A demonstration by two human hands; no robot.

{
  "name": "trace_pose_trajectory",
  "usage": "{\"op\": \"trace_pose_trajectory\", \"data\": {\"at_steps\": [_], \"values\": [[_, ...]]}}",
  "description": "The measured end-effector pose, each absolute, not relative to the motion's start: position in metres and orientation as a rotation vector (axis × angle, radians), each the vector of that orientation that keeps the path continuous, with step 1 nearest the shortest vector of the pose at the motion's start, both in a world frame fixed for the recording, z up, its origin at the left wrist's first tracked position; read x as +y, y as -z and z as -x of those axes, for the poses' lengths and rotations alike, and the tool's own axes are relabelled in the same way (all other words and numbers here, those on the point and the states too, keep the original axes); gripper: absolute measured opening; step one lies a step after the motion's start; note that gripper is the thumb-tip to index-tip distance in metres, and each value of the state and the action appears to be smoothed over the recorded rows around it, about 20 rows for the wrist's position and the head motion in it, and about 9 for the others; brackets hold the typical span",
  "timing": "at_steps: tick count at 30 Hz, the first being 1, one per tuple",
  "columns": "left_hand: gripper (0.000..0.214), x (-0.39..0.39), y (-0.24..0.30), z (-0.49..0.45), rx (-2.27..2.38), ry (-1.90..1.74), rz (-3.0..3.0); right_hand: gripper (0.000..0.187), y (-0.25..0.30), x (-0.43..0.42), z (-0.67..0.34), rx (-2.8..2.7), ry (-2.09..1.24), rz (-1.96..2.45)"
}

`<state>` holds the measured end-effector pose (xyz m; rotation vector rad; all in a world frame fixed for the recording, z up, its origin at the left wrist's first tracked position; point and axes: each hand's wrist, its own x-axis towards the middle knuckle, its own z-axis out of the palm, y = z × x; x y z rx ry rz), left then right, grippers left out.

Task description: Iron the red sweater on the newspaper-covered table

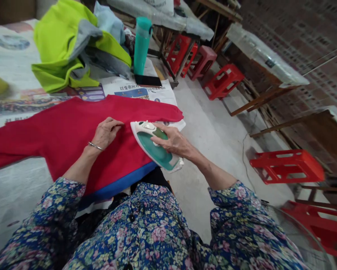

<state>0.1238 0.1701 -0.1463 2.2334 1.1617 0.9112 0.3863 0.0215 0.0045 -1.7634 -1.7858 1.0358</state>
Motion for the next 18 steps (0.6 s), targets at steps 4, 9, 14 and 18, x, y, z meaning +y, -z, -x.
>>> {"op": "trace_pose_trajectory", "data": {"at_steps": [4,9,14,18], "values": [[0.025,0.175,0.148,-0.122,1.15,-0.926,-2.175,0.065,-0.002,-0.003,-0.379,-1.897,-1.012,1.725],[0.026,0.177,0.148,-0.121,1.115,-0.918,-2.178,0.062,-0.011,-0.015,-0.379,-2.25,-1.059,1.548],[0.026,0.178,0.143,-0.119,1.113,-0.853,-2.19,0.058,-0.012,0.005,-0.374,-2.195,-1.008,1.559],[0.028,0.18,0.138,-0.116,1.066,-0.835,-2.189,0.06,-0.005,0.021,-0.369,-2.119,-0.958,1.559]]}}
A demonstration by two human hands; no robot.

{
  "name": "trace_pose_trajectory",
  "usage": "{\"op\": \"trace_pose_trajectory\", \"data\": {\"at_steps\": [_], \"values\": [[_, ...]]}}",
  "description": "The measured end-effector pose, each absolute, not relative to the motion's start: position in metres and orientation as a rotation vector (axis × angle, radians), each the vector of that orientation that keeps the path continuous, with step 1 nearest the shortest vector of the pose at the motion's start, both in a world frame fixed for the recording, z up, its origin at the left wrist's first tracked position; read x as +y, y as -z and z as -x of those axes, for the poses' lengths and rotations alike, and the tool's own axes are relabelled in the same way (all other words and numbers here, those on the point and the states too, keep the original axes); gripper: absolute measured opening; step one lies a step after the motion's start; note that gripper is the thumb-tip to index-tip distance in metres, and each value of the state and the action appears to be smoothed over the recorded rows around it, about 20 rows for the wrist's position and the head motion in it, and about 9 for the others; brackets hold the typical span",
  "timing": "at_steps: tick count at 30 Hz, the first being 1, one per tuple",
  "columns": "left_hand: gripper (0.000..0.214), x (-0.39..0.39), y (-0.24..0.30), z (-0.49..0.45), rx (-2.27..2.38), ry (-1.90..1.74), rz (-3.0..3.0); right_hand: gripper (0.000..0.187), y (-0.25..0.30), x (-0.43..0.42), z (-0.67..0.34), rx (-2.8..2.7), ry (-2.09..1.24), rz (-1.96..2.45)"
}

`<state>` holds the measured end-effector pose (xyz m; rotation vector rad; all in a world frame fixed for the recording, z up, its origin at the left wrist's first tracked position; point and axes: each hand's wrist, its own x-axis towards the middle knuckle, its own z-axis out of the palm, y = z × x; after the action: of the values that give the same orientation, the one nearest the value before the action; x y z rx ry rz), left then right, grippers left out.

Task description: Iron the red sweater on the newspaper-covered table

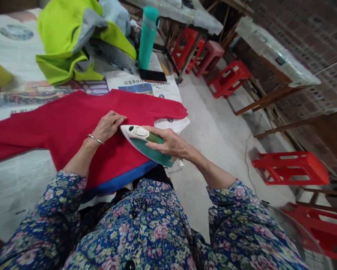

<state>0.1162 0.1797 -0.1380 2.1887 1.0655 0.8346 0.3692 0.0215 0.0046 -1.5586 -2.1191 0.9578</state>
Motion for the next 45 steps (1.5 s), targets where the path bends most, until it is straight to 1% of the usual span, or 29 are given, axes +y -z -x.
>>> {"op": "trace_pose_trajectory", "data": {"at_steps": [3,6,9,12,15,18,20,22,24,27,30,33,35,37,40,43,45], "values": [[0.032,0.181,0.133,-0.114,1.037,-0.792,-2.163,0.063,-0.001,0.02,-0.367,-2.167,-1.053,1.493],[0.031,0.182,0.129,-0.112,1.01,-0.781,-2.052,0.066,0.001,0.014,-0.362,-2.254,-1.178,1.403],[0.032,0.184,0.125,-0.109,0.986,-0.804,-1.895,0.064,0.001,0.013,-0.355,-2.286,-1.256,1.313],[0.035,0.187,0.122,-0.105,0.928,-0.828,-1.69,0.063,0.0,0.021,-0.349,-2.257,-1.211,1.353],[0.032,0.189,0.122,-0.102,0.894,-0.898,-1.519,0.062,-0.002,0.033,-0.343,-2.191,-1.119,1.457],[0.028,0.19,0.125,-0.096,0.938,-1.024,-1.547,0.061,-0.001,0.04,-0.34,-2.204,-1.079,1.414],[0.026,0.191,0.125,-0.088,0.994,-1.056,-1.664,0.062,-0.001,0.04,-0.339,-2.281,-1.116,1.322],[0.023,0.193,0.123,-0.079,1.054,-0.924,-1.872,0.062,-0.002,0.038,-0.337,-2.372,-1.184,1.234],[0.02,0.197,0.118,-0.072,1.092,-0.693,-2.074,0.06,-0.006,0.037,-0.336,-2.443,-1.238,1.162],[0.017,0.206,0.105,-0.072,1.117,-0.44,-2.191,0.056,-0.012,0.039,-0.331,-2.508,-1.25,1.085],[0.028,0.215,0.086,-0.085,1.221,-0.117,-2.303,0.054,-0.014,0.052,-0.32,-2.54,-1.162,1.052],[0.032,0.219,0.066,-0.104,1.33,0.246,-2.378,0.054,-0.008,0.071,-0.306,-2.566,-1.05,1.048],[0.036,0.219,0.056,-0.115,1.347,0.407,-2.389,0.053,-0.002,0.084,-0.296,-2.573,-1.014,1.022],[0.041,0.218,0.048,-0.123,1.342,0.492,-2.389,0.05,0.003,0.091,-0.285,-2.562,-1.034,0.953],[0.046,0.217,0.044,-0.128,1.331,0.552,-2.385,0.049,0.003,0.09,-0.273,-2.569,-1.177,0.82],[0.044,0.218,0.045,-0.129,1.337,0.606,-2.365,0.054,0.0,0.077,-0.262,-2.638,-1.303,0.712],[0.04,0.22,0.048,-0.129,1.343,0.612,-2.352,0.055,0.0,0.068,-0.256,-2.702,-1.289,0.648]]}}
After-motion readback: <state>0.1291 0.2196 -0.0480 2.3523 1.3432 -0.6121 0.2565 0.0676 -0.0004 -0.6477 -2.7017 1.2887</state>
